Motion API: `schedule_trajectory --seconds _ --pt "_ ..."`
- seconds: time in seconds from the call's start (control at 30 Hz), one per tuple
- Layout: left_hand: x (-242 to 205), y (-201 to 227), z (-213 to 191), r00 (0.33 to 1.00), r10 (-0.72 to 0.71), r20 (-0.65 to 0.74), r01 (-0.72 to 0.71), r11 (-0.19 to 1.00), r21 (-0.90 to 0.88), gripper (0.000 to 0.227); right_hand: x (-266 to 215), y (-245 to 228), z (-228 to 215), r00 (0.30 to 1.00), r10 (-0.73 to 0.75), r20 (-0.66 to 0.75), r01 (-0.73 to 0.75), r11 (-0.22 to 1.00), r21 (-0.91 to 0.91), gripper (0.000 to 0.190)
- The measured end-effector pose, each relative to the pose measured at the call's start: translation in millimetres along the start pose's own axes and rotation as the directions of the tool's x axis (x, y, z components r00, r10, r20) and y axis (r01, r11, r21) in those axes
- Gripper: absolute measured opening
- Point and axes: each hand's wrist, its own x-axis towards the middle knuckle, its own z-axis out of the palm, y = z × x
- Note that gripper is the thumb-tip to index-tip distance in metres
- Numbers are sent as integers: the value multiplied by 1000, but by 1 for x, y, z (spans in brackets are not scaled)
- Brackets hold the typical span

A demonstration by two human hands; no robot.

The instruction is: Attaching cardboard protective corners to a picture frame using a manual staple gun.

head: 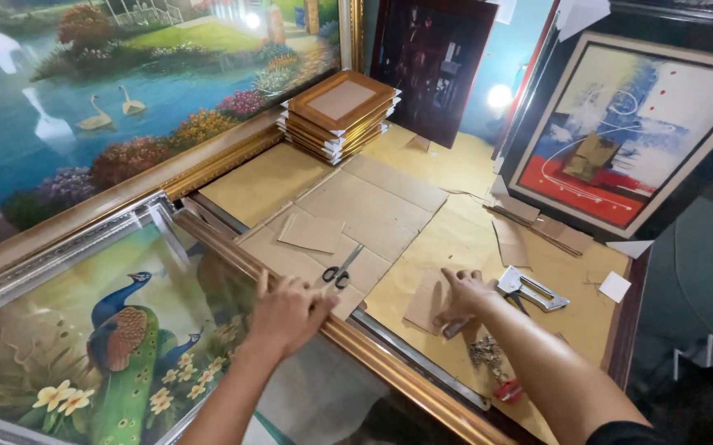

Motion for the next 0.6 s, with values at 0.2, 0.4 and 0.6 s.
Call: schedule_trajectory --seconds 0.2,0.4,0.6 --pt "48 -67 -5 975 221 -9 -221 975 16 60 37 -4 -22 992 71 -102 -64 996 68 47" --pt "65 -98 12 900 411 -146 -420 907 -33 53 57 -67 -101 803 315 -506 -218 945 242 26" --pt "42 -115 -2 829 503 -245 -539 835 -109 60 -27 -242 -181 722 336 -605 226 711 665 26"
